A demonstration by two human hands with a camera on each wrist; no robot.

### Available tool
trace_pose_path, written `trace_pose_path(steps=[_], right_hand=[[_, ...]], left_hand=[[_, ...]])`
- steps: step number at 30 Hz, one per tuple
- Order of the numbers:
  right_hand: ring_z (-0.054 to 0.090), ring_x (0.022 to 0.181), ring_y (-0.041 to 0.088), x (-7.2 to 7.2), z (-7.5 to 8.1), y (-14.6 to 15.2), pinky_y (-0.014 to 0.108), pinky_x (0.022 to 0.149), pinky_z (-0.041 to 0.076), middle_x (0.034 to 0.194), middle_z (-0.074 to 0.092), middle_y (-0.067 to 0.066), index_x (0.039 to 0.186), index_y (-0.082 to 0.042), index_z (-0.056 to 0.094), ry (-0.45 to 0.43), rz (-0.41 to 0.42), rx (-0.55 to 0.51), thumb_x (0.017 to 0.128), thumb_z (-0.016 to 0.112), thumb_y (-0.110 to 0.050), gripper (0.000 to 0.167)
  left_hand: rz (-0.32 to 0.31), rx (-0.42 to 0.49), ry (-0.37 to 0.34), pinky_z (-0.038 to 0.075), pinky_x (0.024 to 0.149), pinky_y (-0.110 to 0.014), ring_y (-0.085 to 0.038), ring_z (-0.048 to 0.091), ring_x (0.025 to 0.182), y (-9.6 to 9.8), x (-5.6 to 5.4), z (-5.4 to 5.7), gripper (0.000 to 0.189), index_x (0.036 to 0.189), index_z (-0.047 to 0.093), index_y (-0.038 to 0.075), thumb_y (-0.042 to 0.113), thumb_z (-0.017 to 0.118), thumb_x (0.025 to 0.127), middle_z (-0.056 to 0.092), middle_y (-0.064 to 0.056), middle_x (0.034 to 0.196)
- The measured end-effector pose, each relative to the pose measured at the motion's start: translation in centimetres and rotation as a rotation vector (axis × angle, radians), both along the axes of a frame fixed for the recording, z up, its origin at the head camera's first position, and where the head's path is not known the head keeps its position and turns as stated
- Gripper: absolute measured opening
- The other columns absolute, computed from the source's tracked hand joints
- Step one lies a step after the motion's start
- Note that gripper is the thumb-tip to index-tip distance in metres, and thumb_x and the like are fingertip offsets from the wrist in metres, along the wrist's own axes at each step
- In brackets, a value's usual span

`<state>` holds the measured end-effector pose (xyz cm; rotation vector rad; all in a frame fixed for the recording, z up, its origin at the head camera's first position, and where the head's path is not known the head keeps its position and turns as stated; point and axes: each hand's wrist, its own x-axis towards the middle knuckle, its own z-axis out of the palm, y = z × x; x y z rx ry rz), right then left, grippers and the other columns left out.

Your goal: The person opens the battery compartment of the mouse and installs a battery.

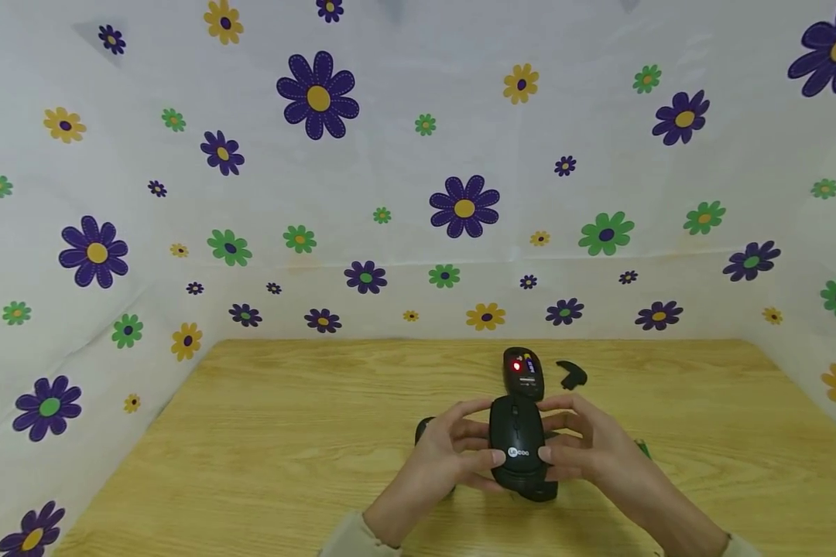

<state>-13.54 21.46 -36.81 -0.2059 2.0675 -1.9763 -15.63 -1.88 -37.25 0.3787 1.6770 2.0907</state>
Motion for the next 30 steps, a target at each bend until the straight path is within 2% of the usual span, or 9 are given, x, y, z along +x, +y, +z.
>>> trace_pose_path(steps=[3,7,13,17,21,25,30], right_hand=[[0.063,0.103,0.029,0.09,-0.23,0.16,0.048,0.086,0.061,0.131,0.049,0.027,0.145,0.003,0.033,0.004,0.009,-0.007,0.094,0.067,-0.002,0.061],[0.064,0.107,0.031,0.20,-0.37,0.27,0.047,0.086,0.061,0.136,0.047,0.030,0.143,0.007,0.039,0.027,0.024,-0.005,0.097,0.064,-0.002,0.054],[0.062,0.110,0.029,0.18,-0.32,0.34,0.040,0.085,0.062,0.135,0.047,0.030,0.143,0.010,0.041,0.041,0.033,-0.015,0.101,0.057,-0.001,0.047],[0.063,0.110,0.028,0.11,-0.31,0.42,0.039,0.085,0.061,0.134,0.048,0.028,0.145,0.010,0.039,0.035,0.046,-0.028,0.098,0.056,0.006,0.050],[0.064,0.107,0.027,0.00,-0.41,0.50,0.040,0.084,0.061,0.134,0.049,0.025,0.146,0.009,0.038,0.024,0.058,-0.053,0.090,0.058,0.012,0.060],[0.063,0.105,0.026,-0.05,-0.50,0.48,0.041,0.084,0.061,0.132,0.051,0.022,0.146,0.007,0.039,0.021,0.054,-0.057,0.085,0.062,0.013,0.065],[0.064,0.105,0.026,-0.05,-0.37,0.35,0.042,0.085,0.060,0.128,0.053,0.020,0.146,0.004,0.043,0.014,0.040,-0.051,0.085,0.068,0.009,0.066]], left_hand=[[-0.008,-0.003,0.021,0.064,0.068,-0.050,-0.027,0.065,0.100,0.01,0.06,-0.23,0.063,0.145,0.050,0.004,-0.014,0.067,0.088,0.062,-0.018,0.117],[-0.014,-0.026,0.035,0.063,0.070,-0.051,-0.025,0.065,0.100,-0.02,0.09,-0.36,0.055,0.141,0.055,0.004,-0.011,0.067,0.090,0.059,-0.017,0.119],[-0.009,-0.008,-0.010,0.063,0.072,-0.049,-0.031,0.067,0.105,0.03,0.14,-0.22,0.047,0.142,0.056,0.003,-0.003,0.064,0.096,0.057,-0.018,0.124],[0.001,0.016,-0.019,0.063,0.073,-0.050,-0.032,0.066,0.108,0.04,0.13,-0.08,0.042,0.142,0.057,0.001,-0.005,0.056,0.099,0.058,-0.019,0.124],[0.011,0.007,-0.003,0.064,0.075,-0.047,-0.027,0.067,0.102,0.07,0.10,-0.10,0.048,0.141,0.058,0.000,-0.014,0.054,0.095,0.060,-0.018,0.118],[0.030,-0.041,0.022,0.064,0.076,-0.044,-0.022,0.066,0.097,0.11,0.00,-0.15,0.054,0.139,0.061,0.003,-0.019,0.061,0.090,0.063,-0.014,0.116],[0.048,-0.085,0.089,0.064,0.076,-0.046,-0.020,0.065,0.094,0.25,-0.14,-0.28,0.055,0.136,0.064,0.003,-0.019,0.067,0.085,0.067,-0.012,0.109]])
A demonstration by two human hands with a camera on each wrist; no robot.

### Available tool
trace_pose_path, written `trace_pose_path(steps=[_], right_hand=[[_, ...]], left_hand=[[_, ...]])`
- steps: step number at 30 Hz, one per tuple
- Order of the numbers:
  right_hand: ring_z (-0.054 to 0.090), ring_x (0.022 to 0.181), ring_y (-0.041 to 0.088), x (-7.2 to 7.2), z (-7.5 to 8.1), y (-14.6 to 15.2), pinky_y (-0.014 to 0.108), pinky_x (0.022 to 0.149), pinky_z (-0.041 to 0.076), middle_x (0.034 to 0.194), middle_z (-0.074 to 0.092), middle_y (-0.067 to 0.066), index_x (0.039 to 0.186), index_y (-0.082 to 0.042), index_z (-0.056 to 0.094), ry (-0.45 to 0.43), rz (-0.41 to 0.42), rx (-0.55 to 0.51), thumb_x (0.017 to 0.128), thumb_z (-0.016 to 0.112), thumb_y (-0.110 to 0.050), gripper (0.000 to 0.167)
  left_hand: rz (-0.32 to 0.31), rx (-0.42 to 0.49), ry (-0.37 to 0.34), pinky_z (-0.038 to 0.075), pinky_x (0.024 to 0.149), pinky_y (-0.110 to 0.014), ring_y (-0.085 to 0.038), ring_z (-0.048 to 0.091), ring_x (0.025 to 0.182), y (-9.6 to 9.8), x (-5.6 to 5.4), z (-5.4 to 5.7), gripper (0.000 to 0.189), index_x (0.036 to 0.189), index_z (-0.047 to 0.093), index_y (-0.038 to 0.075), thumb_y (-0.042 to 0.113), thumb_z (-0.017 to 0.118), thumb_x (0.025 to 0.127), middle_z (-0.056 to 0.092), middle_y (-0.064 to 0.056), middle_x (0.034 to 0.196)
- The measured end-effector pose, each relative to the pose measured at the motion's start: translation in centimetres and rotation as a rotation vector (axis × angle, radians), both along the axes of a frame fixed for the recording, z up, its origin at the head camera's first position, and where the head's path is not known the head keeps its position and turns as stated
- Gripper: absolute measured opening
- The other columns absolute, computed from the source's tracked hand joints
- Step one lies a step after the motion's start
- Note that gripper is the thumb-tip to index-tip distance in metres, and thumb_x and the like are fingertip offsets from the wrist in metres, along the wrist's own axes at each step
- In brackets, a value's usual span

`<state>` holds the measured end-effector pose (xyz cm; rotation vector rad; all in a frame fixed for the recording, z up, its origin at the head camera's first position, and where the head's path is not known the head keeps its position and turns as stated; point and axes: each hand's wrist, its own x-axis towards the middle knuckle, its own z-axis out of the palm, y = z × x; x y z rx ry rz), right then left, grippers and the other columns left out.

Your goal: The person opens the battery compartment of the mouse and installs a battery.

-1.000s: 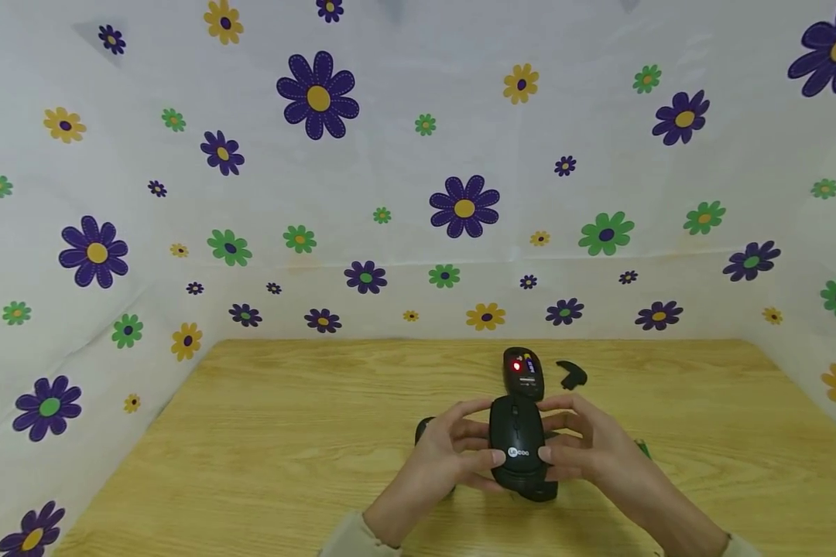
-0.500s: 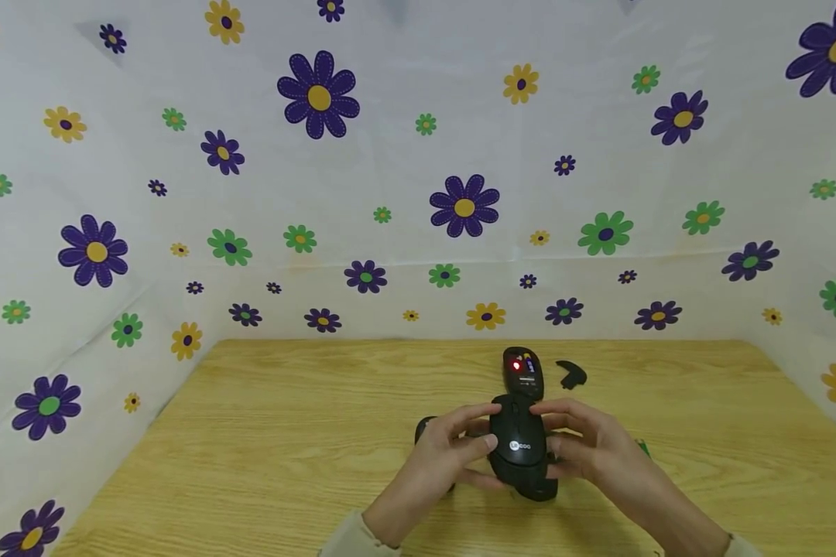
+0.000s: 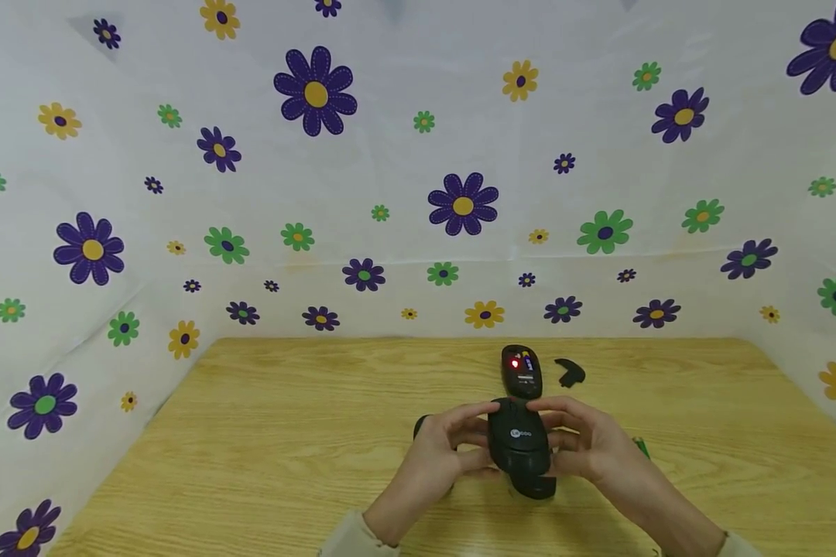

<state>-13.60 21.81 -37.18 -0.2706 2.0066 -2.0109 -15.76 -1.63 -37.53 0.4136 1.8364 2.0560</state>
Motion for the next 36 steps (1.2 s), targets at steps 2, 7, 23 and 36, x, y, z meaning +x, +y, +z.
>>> trace_pose_path(steps=[2,7,23,36], right_hand=[[0.065,0.104,0.027,0.0,0.1,-0.1,0.044,0.085,0.061,0.124,0.055,0.019,0.146,0.003,0.044,-0.003,0.000,0.000,0.088,0.070,0.005,0.063],[0.065,0.097,0.028,0.1,0.2,-0.2,0.044,0.078,0.063,0.112,0.060,0.015,0.143,0.004,0.046,0.026,0.015,0.011,0.097,0.065,-0.002,0.051],[0.059,0.070,0.019,0.3,1.0,-0.6,0.031,0.058,0.059,0.087,0.066,0.009,0.108,0.005,0.060,-0.014,-0.044,0.155,0.104,0.059,-0.020,0.026],[0.066,0.086,0.025,0.2,0.9,-0.7,0.042,0.076,0.064,0.101,0.063,0.012,0.115,0.012,0.059,-0.005,-0.005,0.068,0.105,0.057,-0.016,0.029]], left_hand=[[0.002,0.005,0.014,0.064,0.075,-0.045,-0.020,0.066,0.092,0.0,0.0,0.0,0.054,0.135,0.063,0.002,-0.018,0.066,0.085,0.067,-0.011,0.106],[0.005,0.015,0.033,0.065,0.070,-0.039,-0.027,0.069,0.089,0.0,0.1,0.1,0.046,0.135,0.062,-0.001,-0.014,0.064,0.091,0.067,-0.010,0.099],[0.039,-0.081,0.140,0.064,0.075,-0.033,-0.021,0.068,0.094,-0.2,0.1,0.4,0.027,0.122,0.070,-0.003,0.008,0.070,0.097,0.070,-0.009,0.106],[-0.008,-0.089,0.135,0.061,0.080,-0.031,-0.020,0.068,0.096,-0.2,0.5,1.0,0.058,0.146,0.052,0.005,0.003,0.073,0.092,0.069,-0.012,0.119]])
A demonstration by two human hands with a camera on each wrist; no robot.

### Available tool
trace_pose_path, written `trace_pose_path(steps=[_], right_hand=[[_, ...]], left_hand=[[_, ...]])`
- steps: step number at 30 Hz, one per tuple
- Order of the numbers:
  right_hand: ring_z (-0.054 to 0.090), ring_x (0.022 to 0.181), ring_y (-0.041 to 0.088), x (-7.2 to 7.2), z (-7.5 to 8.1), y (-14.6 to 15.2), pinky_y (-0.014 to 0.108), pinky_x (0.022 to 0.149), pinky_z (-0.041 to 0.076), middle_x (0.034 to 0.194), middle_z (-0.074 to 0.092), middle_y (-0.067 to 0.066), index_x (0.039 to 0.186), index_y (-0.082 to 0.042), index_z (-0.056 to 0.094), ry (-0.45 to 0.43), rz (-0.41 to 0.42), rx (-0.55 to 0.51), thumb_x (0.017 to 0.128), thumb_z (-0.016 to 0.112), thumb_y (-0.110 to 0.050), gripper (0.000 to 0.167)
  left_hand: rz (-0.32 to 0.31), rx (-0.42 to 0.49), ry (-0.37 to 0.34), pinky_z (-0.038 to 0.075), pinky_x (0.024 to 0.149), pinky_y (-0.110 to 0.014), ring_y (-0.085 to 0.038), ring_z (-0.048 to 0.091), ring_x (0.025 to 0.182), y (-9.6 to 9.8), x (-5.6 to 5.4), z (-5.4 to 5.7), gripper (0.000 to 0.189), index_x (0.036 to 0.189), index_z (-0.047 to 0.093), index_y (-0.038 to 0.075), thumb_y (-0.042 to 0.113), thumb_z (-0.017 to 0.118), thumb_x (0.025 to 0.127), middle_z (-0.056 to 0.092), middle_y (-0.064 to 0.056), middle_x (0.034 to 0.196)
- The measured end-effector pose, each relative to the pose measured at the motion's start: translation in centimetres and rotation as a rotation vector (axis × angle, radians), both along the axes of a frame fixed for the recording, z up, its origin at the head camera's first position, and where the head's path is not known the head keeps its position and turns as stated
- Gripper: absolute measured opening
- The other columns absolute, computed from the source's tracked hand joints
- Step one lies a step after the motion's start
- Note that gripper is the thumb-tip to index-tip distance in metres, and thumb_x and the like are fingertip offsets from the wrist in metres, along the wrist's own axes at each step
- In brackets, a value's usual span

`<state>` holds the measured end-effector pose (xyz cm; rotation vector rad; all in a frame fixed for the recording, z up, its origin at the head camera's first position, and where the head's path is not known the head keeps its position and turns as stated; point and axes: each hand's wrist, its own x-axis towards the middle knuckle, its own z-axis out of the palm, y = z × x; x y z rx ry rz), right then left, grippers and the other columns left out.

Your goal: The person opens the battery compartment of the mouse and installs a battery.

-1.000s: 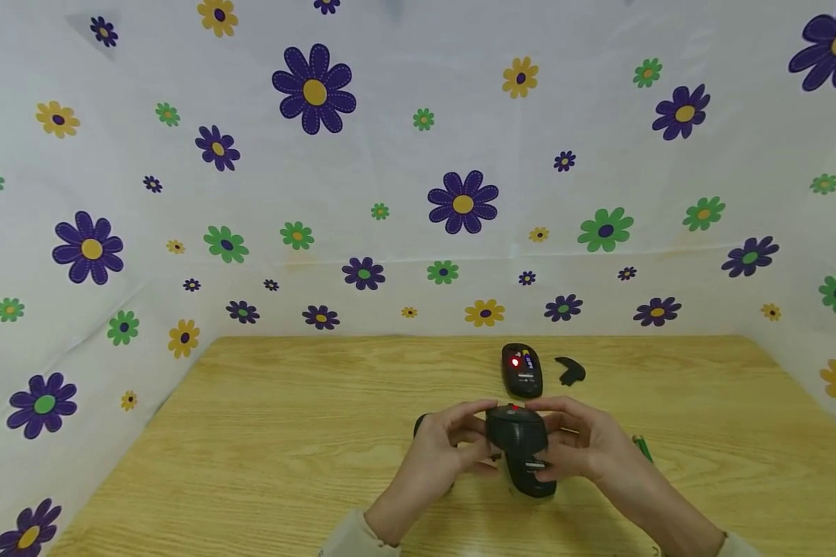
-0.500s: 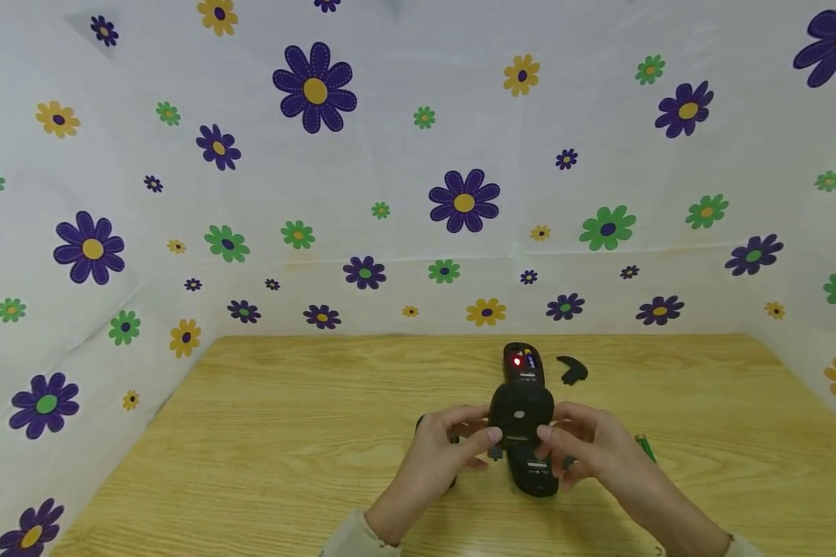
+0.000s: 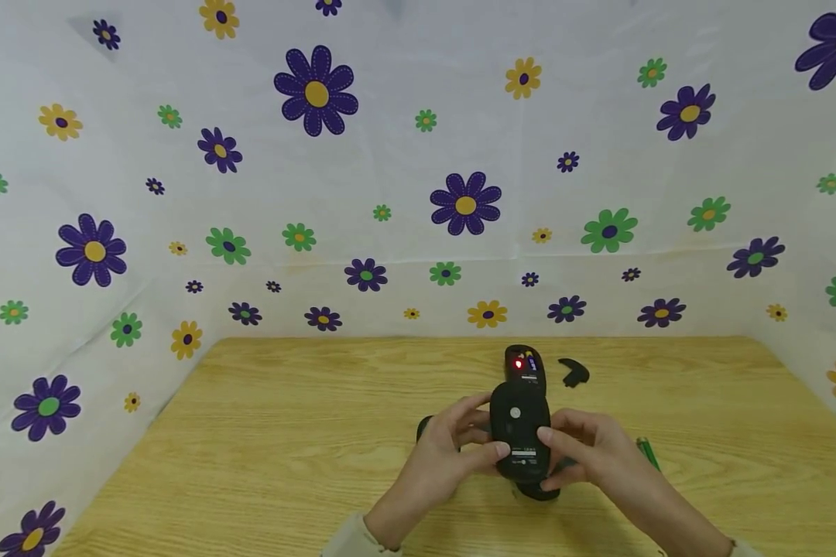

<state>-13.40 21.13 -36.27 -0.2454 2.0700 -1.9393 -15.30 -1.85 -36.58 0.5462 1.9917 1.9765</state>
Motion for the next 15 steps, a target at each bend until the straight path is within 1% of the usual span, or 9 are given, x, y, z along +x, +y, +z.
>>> trace_pose_path(steps=[2,4,7,9,12,15], right_hand=[[0.068,0.088,0.027,0.10,-0.08,0.00,0.044,0.074,0.064,0.110,0.065,0.017,0.131,0.013,0.050,0.005,0.003,-0.016,0.104,0.059,-0.013,0.039],[0.069,0.089,0.031,0.18,-0.13,0.02,0.046,0.073,0.064,0.120,0.063,0.022,0.145,0.012,0.037,0.013,0.009,-0.035,0.102,0.062,-0.010,0.055],[0.070,0.091,0.034,0.18,-0.22,0.14,0.049,0.071,0.064,0.130,0.058,0.027,0.154,0.004,0.025,0.025,0.027,-0.066,0.100,0.065,-0.008,0.068],[0.070,0.094,0.035,0.18,-0.29,0.25,0.050,0.071,0.063,0.132,0.056,0.028,0.157,-0.004,0.026,0.037,0.040,-0.080,0.100,0.064,-0.008,0.069],[0.069,0.097,0.036,0.21,-0.37,0.30,0.051,0.071,0.063,0.130,0.054,0.028,0.158,-0.015,0.033,0.060,0.043,-0.067,0.101,0.063,-0.009,0.064],[0.068,0.098,0.035,0.21,-0.49,0.10,0.050,0.070,0.064,0.126,0.055,0.026,0.157,-0.015,0.037,0.095,0.037,-0.037,0.101,0.063,-0.008,0.062]], left_hand=[[-0.014,-0.004,0.001,0.061,0.080,-0.030,-0.019,0.067,0.096,0.01,0.05,-0.03,0.060,0.147,0.051,0.006,0.002,0.073,0.091,0.068,-0.011,0.120],[-0.028,-0.003,-0.008,0.062,0.077,-0.030,-0.018,0.067,0.096,0.02,0.08,-0.06,0.062,0.148,0.051,0.007,0.001,0.073,0.090,0.068,-0.010,0.120],[-0.056,0.002,-0.022,0.062,0.074,-0.030,-0.017,0.067,0.096,0.05,0.08,-0.15,0.064,0.149,0.050,0.008,0.000,0.074,0.090,0.067,-0.009,0.120],[-0.074,0.013,-0.046,0.063,0.072,-0.031,-0.018,0.067,0.097,0.09,0.10,-0.22,0.067,0.150,0.048,0.008,-0.001,0.074,0.089,0.066,-0.009,0.119],[-0.091,0.024,-0.082,0.063,0.074,-0.034,-0.020,0.068,0.096,0.19,0.14,-0.36,0.072,0.152,0.046,0.011,-0.002,0.074,0.087,0.064,-0.008,0.119],[-0.102,0.031,-0.106,0.063,0.077,-0.036,-0.021,0.069,0.096,0.27,0.21,-0.53,0.076,0.153,0.044,0.014,-0.005,0.074,0.085,0.066,-0.008,0.119]])
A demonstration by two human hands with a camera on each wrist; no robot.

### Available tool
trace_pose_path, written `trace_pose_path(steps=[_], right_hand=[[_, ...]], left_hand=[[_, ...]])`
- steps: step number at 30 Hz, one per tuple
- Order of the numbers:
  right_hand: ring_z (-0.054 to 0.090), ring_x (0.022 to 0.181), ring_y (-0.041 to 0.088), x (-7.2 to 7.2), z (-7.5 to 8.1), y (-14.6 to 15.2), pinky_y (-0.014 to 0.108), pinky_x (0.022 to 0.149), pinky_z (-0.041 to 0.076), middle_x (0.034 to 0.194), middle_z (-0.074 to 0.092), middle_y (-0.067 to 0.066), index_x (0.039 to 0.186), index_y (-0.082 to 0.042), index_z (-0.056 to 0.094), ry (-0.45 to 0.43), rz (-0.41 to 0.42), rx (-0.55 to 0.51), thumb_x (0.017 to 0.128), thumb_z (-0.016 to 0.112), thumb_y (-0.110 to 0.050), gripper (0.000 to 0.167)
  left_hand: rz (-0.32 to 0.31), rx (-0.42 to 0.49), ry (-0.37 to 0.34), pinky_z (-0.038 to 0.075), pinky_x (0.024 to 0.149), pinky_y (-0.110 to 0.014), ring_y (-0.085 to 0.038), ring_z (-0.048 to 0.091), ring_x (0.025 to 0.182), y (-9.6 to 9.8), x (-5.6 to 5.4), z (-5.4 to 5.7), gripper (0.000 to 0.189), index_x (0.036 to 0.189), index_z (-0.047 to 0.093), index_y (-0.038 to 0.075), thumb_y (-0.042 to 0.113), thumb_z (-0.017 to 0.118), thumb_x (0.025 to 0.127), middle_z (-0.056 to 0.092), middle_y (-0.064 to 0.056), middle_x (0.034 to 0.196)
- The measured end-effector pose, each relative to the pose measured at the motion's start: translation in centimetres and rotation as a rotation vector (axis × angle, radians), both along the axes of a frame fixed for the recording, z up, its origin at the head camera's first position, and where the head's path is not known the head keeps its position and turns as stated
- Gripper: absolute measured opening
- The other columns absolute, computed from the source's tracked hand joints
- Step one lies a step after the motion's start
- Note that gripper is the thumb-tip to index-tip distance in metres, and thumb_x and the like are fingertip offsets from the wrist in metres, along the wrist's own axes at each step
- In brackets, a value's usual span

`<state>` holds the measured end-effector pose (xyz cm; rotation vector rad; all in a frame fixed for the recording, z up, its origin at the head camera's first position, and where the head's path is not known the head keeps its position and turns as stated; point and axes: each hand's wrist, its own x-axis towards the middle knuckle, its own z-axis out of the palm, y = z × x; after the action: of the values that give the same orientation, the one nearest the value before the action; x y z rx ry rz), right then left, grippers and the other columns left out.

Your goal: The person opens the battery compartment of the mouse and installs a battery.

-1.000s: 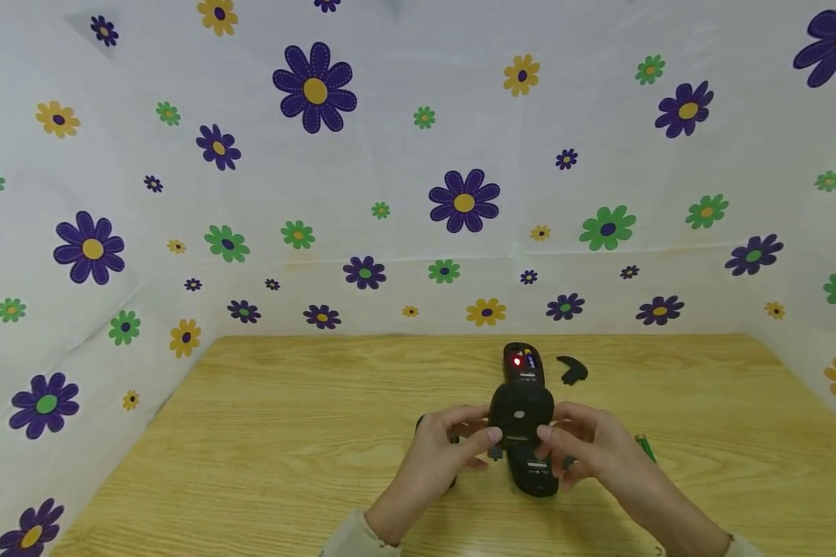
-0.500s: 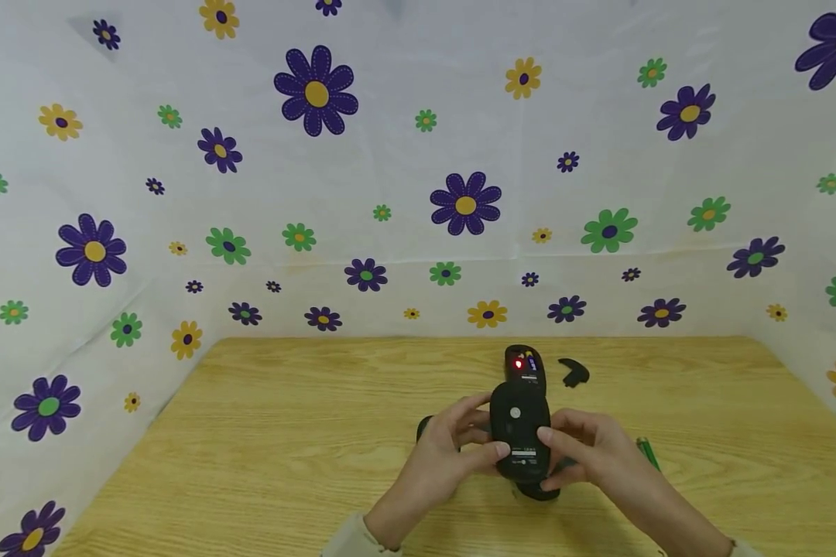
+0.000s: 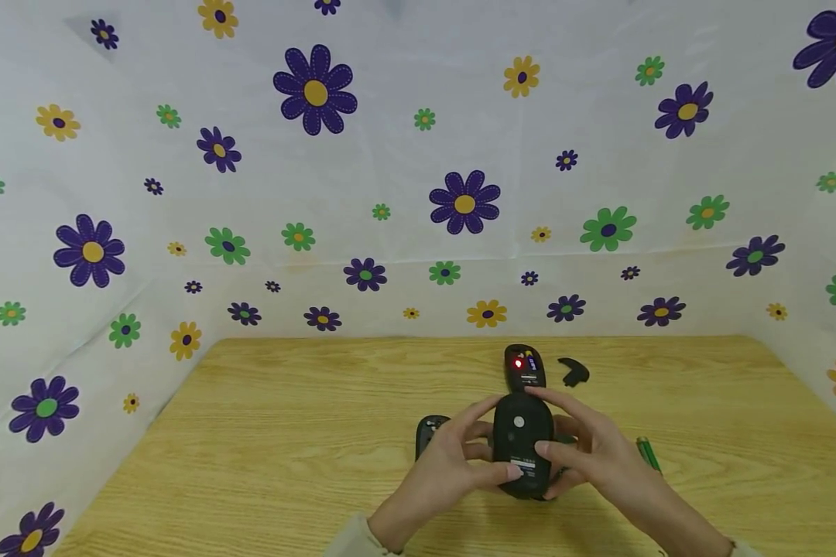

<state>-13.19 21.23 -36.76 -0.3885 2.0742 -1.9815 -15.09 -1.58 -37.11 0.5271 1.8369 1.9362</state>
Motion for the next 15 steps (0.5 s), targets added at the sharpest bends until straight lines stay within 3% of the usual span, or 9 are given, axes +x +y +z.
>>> trace_pose_path(steps=[5,15], right_hand=[[0.065,0.100,0.033,0.02,0.00,-0.41,0.046,0.070,0.064,0.124,0.056,0.026,0.153,-0.003,0.036,0.013,-0.037,0.053,0.098,0.066,-0.006,0.062],[0.065,0.099,0.033,-0.03,0.02,-0.67,0.044,0.071,0.064,0.122,0.059,0.025,0.150,0.001,0.037,0.006,-0.047,0.118,0.095,0.070,-0.004,0.064]], left_hand=[[-0.009,-0.003,-0.018,0.063,0.078,-0.037,-0.023,0.071,0.093,0.22,0.07,-0.29,0.080,0.154,0.045,0.016,-0.008,0.075,0.083,0.069,-0.008,0.117],[0.002,-0.035,0.009,0.064,0.073,-0.036,-0.022,0.073,0.087,0.45,0.20,-0.37,0.081,0.151,0.048,0.017,-0.011,0.077,0.080,0.068,-0.006,0.116]])
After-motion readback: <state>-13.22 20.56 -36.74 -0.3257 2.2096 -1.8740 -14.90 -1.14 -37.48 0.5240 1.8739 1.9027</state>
